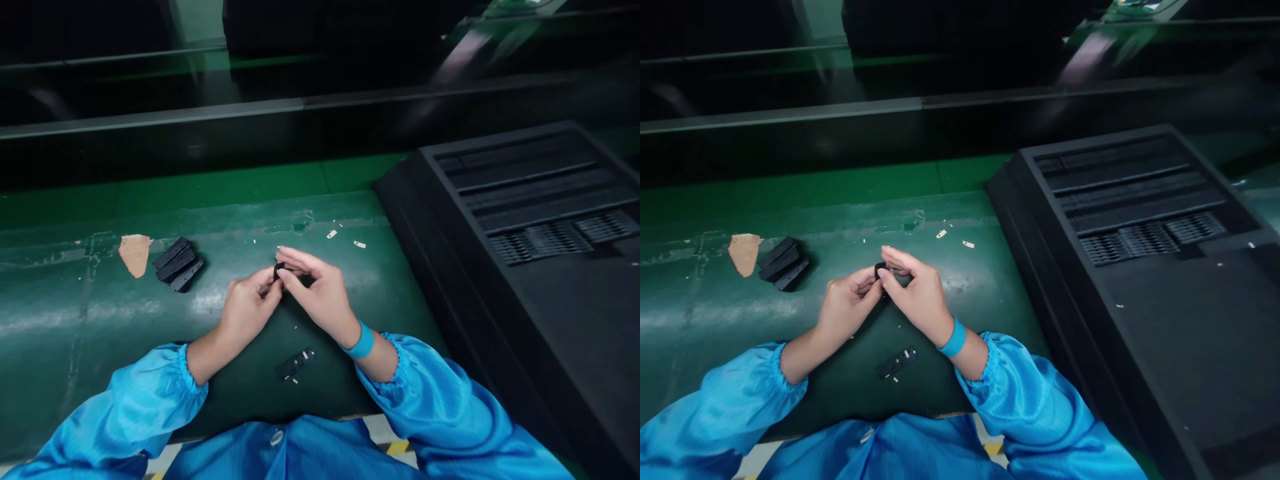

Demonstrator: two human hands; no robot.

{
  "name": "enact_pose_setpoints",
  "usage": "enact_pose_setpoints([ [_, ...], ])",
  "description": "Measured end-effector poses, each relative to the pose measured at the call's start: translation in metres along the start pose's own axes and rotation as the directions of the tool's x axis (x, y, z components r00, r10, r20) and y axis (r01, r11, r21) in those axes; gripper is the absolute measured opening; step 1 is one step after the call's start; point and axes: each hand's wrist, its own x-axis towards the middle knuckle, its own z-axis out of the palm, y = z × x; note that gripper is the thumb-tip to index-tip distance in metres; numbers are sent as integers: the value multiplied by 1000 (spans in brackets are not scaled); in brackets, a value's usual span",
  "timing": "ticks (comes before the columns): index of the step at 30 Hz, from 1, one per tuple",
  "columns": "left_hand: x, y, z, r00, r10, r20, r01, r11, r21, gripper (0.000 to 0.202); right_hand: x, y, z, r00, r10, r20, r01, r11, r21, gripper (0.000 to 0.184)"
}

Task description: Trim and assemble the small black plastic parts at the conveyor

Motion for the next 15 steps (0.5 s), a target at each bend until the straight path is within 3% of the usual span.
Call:
enact_pose_setpoints([
  [15, -1, 5, 0, 999, 44, -25, -41, 994, 101, 24, -3, -4, -1, 999, -43, 17, 44, 997, -61, 31],
])
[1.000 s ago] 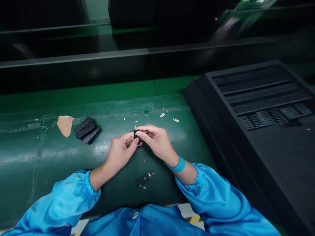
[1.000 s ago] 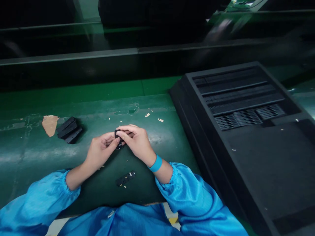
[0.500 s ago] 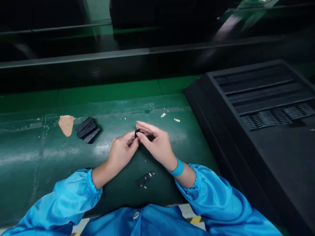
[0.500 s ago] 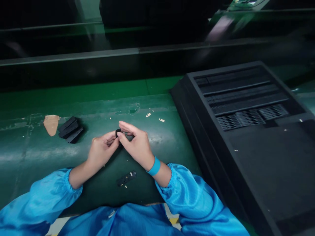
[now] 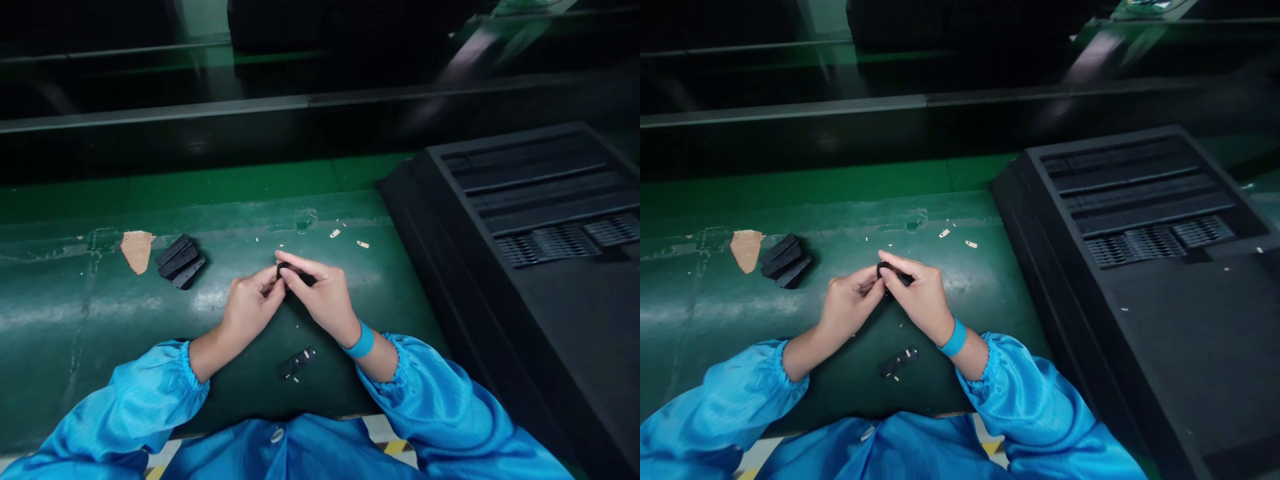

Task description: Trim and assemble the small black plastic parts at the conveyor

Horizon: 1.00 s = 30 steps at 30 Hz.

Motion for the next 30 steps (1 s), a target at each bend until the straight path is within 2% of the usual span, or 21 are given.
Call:
enact_pose_setpoints([
  [17, -1, 1, 1, 991, 123, -60, -114, 984, 140, 25, -2, 0, 2, 1000, -16, -15, 16, 999, 38, 27],
  [23, -1, 1, 0, 979, 202, -41, -183, 945, 270, 20, -4, 1, 8, 990, -124, -71, 121, 991, -50, 31],
  [26, 1, 1, 0, 989, 137, -46, -126, 973, 193, 20, -3, 3, 8, 990, -113, -86, 108, 992, -64, 33],
  [30, 3, -1, 0, 1000, 0, 8, 0, 993, -118, 23, 0, 3, 5, 997, -49, -59, 51, 998, 26, 30],
])
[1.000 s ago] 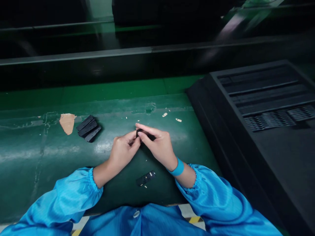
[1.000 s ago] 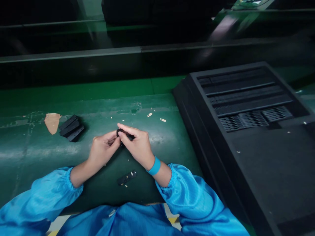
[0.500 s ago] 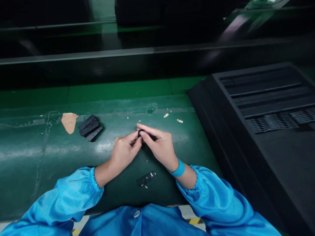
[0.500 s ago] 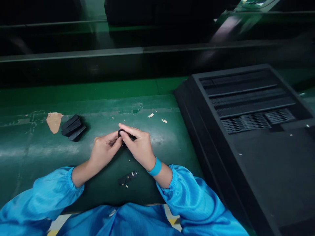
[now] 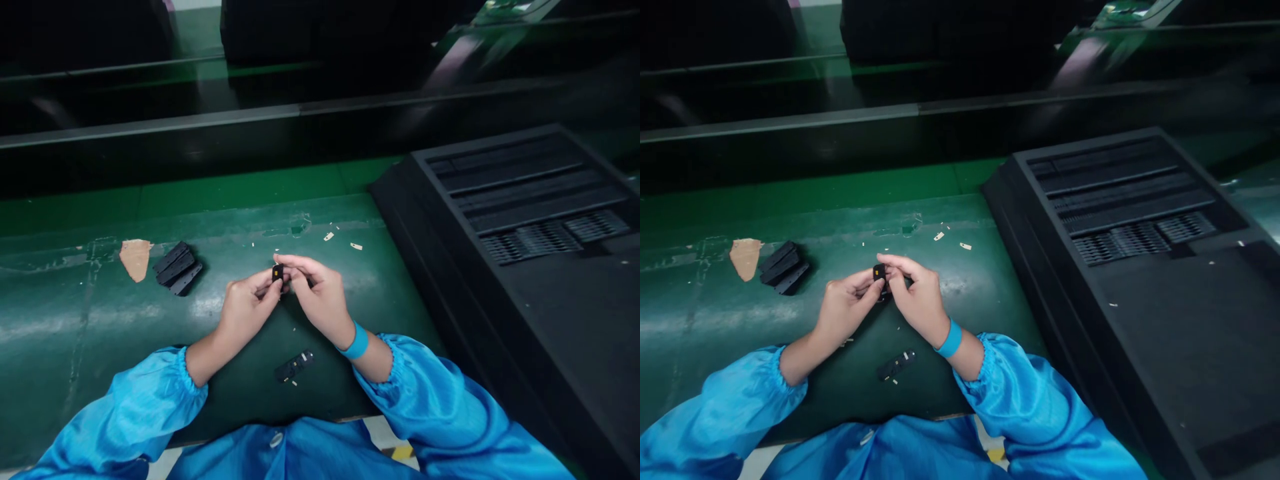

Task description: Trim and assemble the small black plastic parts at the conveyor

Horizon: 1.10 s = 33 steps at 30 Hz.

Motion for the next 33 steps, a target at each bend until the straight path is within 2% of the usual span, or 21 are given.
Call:
enact_pose_setpoints([
  [3, 1, -1, -1, 998, -45, 53, 51, 993, -108, 25, 3, -1, -1, 999, 16, 31, -17, 1000, 22, 25],
  [11, 3, 3, -1, 994, -76, 76, 90, 975, -204, 22, 7, 0, -2, 989, 116, 92, -128, 982, 140, 19],
  [15, 0, 3, -1, 995, -61, 83, 73, 987, -144, 22, 7, 1, -3, 982, 145, 119, -166, 968, 187, 18],
  [18, -3, 0, -4, 997, -14, 73, 14, 1000, -1, 23, 7, 2, -2, 983, 124, 137, -148, 971, 187, 16],
  [22, -2, -2, -9, 994, 95, 57, -105, 974, 200, 19, 8, 0, -2, 986, 50, 157, -67, 993, 102, 18],
  [24, 1, -1, -12, 995, 101, 15, -102, 983, 152, 17, 7, -4, -4, 988, -7, 152, 0, 999, 49, 25],
  [26, 4, 1, -11, 998, 19, -56, -21, 1000, -23, 18, 3, -10, -8, 988, -106, 110, 114, 991, -66, 29],
  [28, 3, 6, -9, 993, -94, -78, 76, 976, -204, 17, -5, -16, -13, 962, -243, 123, 267, 931, -249, 25],
  [31, -6, 14, -8, 983, -184, 4, 178, 944, -277, 21, -23, -23, -21, 888, -372, 272, 460, 751, -474, 4],
  [33, -15, 19, -15, 974, -205, 99, 224, 941, -253, 25, -37, -26, -29, 854, -392, 342, 520, 657, -546, 14],
])
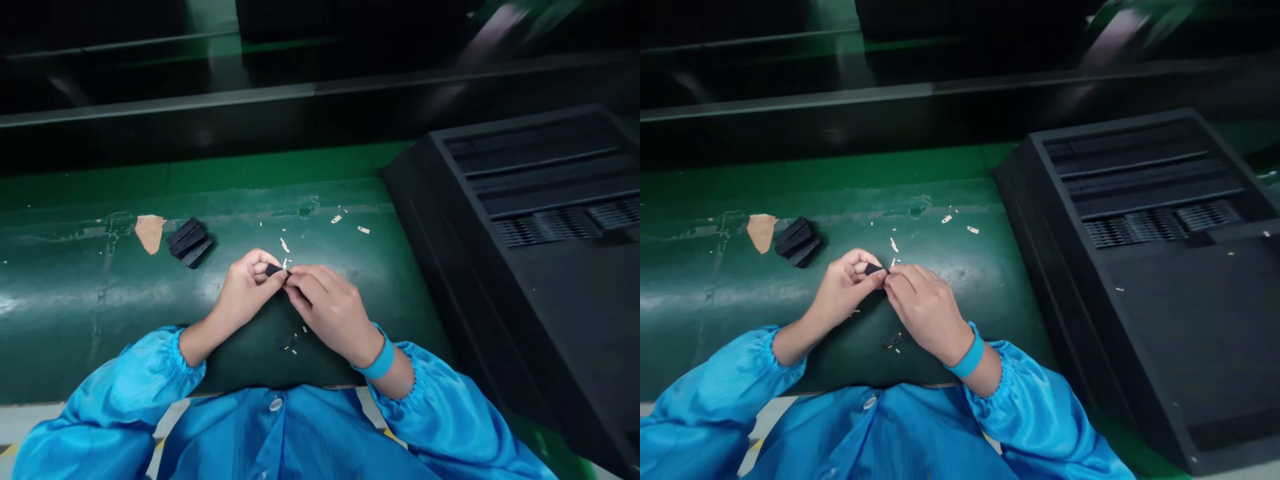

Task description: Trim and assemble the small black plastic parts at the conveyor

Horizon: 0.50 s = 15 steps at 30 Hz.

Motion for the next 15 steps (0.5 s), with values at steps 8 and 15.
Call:
enact_pose_setpoints([
  [8, -43, 7, -80, 994, 61, -86, -9, 863, 505, 26, -50, 2, -32, 898, -242, 367, 204, 969, 141, 17],
  [15, -74, -13, -59, 985, 127, 119, -163, 432, 887, 17, -28, -4, -18, 856, -242, 457, 187, 969, 163, 15],
])
